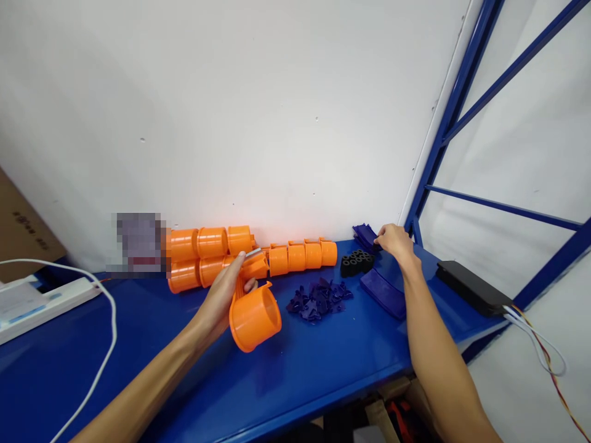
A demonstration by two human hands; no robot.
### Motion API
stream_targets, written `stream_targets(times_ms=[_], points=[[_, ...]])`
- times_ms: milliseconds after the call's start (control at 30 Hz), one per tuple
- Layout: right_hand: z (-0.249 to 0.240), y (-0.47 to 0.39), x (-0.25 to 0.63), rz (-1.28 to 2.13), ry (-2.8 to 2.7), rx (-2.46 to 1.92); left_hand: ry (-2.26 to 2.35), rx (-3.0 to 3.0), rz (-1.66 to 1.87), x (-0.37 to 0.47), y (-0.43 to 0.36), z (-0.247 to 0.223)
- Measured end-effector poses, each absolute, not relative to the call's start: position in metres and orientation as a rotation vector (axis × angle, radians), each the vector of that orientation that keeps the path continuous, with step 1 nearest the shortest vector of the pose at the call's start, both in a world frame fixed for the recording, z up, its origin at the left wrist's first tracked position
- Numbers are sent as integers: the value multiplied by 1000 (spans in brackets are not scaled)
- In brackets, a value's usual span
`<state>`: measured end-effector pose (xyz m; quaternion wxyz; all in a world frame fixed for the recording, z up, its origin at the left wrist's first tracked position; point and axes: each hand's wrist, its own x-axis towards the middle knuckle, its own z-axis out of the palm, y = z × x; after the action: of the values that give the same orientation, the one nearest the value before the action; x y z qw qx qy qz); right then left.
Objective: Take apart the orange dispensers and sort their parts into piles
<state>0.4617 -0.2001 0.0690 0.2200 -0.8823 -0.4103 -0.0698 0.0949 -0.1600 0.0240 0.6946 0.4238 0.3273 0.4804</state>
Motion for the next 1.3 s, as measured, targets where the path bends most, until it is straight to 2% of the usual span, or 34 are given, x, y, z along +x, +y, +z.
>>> stream_targets(times_ms=[367, 800, 1300], points=[[58, -175, 438, -232, -1414, -2180, 735, 961, 1053, 96, -161, 25], [29, -147, 431, -84, -1545, -2364, 721, 1016, 1069, 95, -158, 19], [40, -151, 434, 30, -1639, -2382, 756, 1048, 1052, 96, -160, 21]])
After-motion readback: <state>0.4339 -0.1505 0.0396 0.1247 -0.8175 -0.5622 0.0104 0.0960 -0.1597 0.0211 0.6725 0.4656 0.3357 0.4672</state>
